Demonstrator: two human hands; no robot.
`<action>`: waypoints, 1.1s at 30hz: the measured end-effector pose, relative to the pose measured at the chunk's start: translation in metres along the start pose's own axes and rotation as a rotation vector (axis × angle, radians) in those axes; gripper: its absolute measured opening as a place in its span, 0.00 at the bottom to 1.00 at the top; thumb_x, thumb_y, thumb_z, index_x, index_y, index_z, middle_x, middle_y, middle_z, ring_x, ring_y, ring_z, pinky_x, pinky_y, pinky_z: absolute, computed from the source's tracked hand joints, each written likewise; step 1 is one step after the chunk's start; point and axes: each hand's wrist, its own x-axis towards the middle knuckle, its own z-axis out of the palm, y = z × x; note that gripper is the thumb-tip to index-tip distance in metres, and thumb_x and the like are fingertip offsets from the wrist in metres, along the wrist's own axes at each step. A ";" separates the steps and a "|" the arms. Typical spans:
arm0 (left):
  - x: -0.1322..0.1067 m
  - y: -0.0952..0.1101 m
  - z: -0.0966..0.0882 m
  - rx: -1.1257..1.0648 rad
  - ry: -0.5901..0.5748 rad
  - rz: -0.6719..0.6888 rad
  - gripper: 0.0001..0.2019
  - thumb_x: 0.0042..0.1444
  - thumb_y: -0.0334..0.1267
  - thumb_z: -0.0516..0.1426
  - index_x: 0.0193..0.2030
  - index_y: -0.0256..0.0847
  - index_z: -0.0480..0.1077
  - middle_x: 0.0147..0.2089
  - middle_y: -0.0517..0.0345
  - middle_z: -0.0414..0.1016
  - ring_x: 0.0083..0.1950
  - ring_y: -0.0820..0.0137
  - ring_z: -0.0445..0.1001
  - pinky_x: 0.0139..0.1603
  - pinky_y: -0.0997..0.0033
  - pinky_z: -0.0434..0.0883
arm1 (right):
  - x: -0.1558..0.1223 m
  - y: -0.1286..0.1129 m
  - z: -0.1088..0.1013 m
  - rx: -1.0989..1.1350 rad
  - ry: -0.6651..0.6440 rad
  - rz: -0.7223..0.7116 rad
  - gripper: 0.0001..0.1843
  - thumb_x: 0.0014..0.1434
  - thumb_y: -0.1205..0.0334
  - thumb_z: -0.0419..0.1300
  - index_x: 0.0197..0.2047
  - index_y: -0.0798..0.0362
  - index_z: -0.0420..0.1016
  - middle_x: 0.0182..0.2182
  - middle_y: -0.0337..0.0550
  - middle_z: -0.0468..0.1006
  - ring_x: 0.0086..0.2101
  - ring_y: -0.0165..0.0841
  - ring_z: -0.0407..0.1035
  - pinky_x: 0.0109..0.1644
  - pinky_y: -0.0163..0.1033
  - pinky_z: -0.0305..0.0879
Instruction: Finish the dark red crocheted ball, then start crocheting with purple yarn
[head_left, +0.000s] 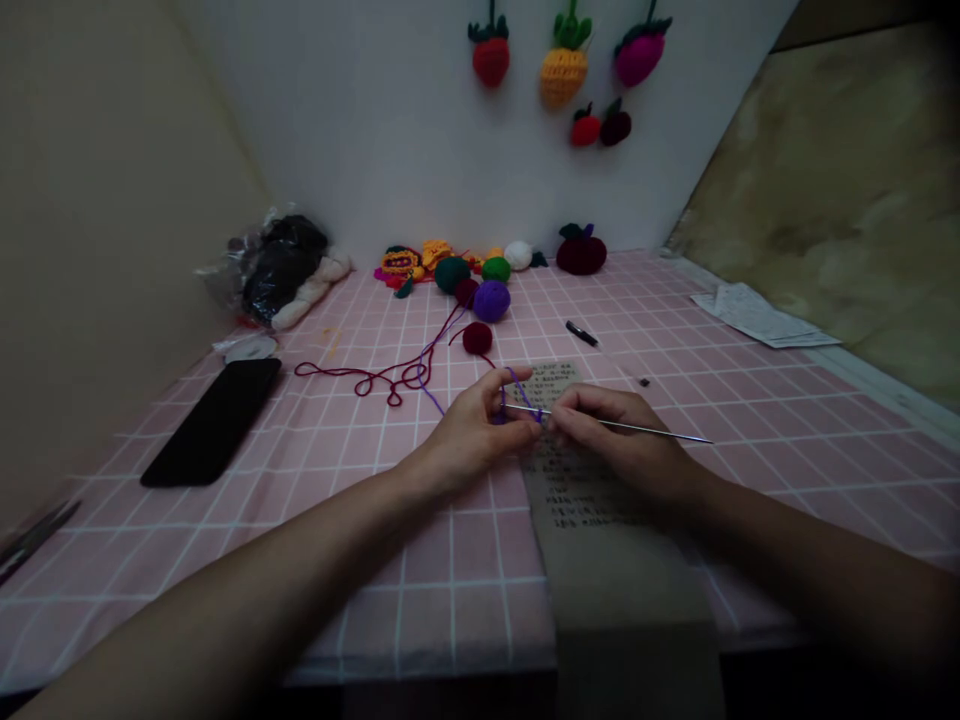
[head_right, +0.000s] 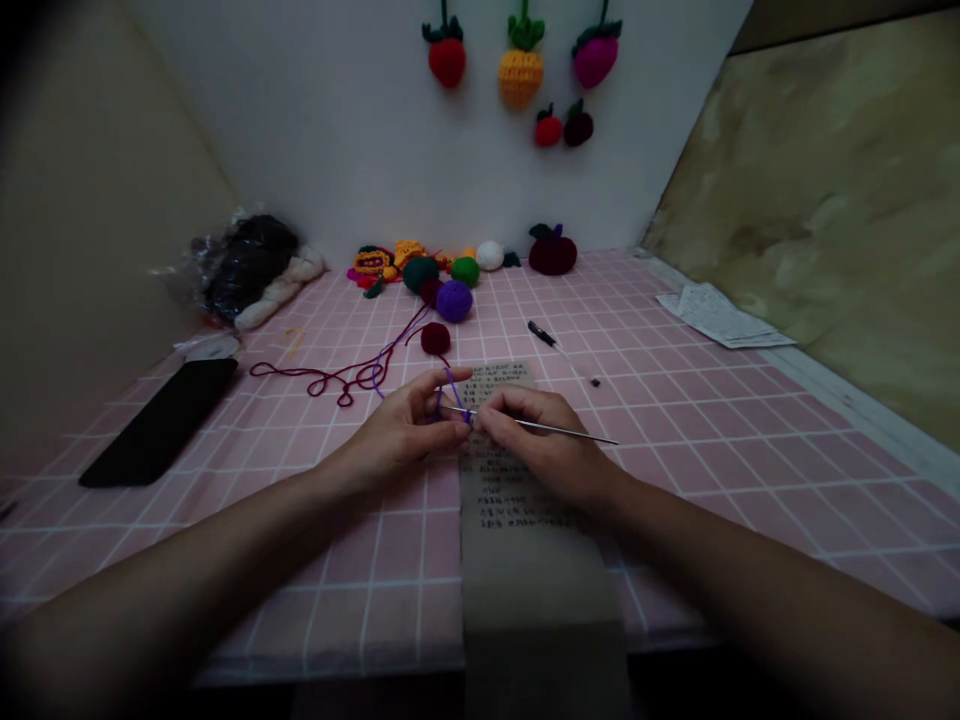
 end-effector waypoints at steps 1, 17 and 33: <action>0.000 0.000 0.000 0.009 -0.008 0.007 0.30 0.45 0.27 0.64 0.56 0.38 0.63 0.29 0.64 0.69 0.29 0.77 0.67 0.34 0.74 0.63 | 0.000 0.000 0.000 0.008 -0.007 0.001 0.13 0.62 0.60 0.56 0.26 0.53 0.67 0.25 0.35 0.67 0.27 0.28 0.61 0.31 0.34 0.56; 0.002 -0.005 -0.003 0.039 -0.060 0.022 0.31 0.46 0.30 0.64 0.58 0.40 0.61 0.31 0.64 0.69 0.30 0.75 0.69 0.36 0.71 0.65 | 0.001 0.005 0.000 0.082 -0.084 0.027 0.11 0.63 0.57 0.57 0.30 0.52 0.67 0.26 0.35 0.67 0.28 0.28 0.62 0.32 0.34 0.57; 0.000 -0.004 0.002 0.102 -0.017 0.034 0.28 0.48 0.30 0.62 0.57 0.38 0.60 0.29 0.66 0.66 0.30 0.74 0.69 0.36 0.70 0.65 | -0.001 -0.001 0.002 0.042 0.082 0.006 0.12 0.60 0.60 0.59 0.26 0.52 0.65 0.23 0.33 0.63 0.24 0.27 0.57 0.28 0.35 0.53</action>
